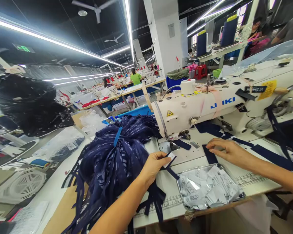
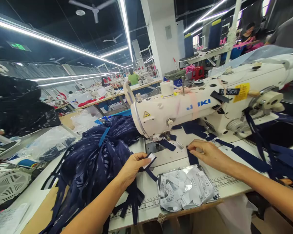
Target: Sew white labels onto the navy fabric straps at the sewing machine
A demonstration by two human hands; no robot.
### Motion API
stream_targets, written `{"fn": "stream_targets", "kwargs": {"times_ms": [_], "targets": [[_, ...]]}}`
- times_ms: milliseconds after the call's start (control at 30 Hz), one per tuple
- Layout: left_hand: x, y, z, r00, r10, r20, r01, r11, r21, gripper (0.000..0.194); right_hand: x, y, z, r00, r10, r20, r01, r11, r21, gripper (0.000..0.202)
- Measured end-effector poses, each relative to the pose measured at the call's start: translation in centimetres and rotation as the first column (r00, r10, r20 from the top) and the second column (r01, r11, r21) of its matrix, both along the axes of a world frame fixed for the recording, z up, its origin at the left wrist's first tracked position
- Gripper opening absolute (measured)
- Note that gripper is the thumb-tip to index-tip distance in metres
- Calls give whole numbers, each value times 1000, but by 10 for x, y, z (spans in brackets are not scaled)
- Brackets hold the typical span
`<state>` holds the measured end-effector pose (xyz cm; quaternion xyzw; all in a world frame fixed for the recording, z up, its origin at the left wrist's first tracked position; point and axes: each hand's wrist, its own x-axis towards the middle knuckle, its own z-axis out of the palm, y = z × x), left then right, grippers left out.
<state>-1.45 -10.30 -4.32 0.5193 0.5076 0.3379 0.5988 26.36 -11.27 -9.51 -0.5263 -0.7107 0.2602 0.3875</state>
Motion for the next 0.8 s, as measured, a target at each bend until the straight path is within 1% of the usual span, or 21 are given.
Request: {"fn": "stream_targets", "kwargs": {"times_ms": [67,100,133,167,200,233,267,300,333,367,400,433,467,533,600,667,733,800], "targets": [[-2,3,0,996,-50,-72,54,997,48,27,16,-3,-1,993,39,111,-49,995,88,21],[-2,5,0,987,-78,-140,95,988,119,25,21,-6,0,984,68,164,-89,988,126,20],[-2,8,1,968,-88,-236,144,962,234,21,24,-8,1,971,99,216,-134,979,156,20],[-1,10,1,935,-60,-349,202,901,384,18,26,-10,3,954,131,269,-182,968,172,19],[1,13,1,885,2,-465,282,793,541,16,26,-11,5,933,160,323,-226,958,176,19],[4,16,1,820,89,-566,388,640,663,16,25,-12,7,909,187,373,-266,949,172,19],[7,20,-1,747,182,-640,508,465,725,19,24,-13,9,882,212,422,-304,938,165,21],[11,24,-3,671,263,-694,627,298,720,22,22,-13,11,852,234,469,-341,927,158,23],[15,28,-7,599,331,-729,727,157,668,25,21,-13,12,820,247,516,-373,915,154,25],[18,31,-12,538,384,-750,800,50,598,27,21,-12,11,790,247,561,-394,906,156,27],[21,35,-18,491,429,-758,844,-19,536,28,21,-11,10,764,234,601,-405,899,165,29],[23,39,-24,463,467,-753,866,-57,497,28,22,-10,8,742,207,638,-405,896,180,29],[24,42,-31,452,493,-743,873,-72,483,28,24,-8,5,722,173,670,-402,893,202,29],[24,45,-43,465,515,-720,861,-74,504,28,27,-4,0,681,96,726,-399,880,259,28],[22,45,-50,489,516,-703,842,-70,534,28,29,-1,-4,628,19,778,-426,845,322,27],[19,42,-51,492,515,-702,840,-70,538,27,29,2,-5,571,-53,820,-471,796,379,29],[15,37,-49,475,515,-714,854,-72,516,25,27,5,-5,525,-107,845,-513,752,414,30],[12,32,-47,453,514,-729,869,-71,490,22,25,9,-5,504,-147,851,-522,734,436,28]]}}
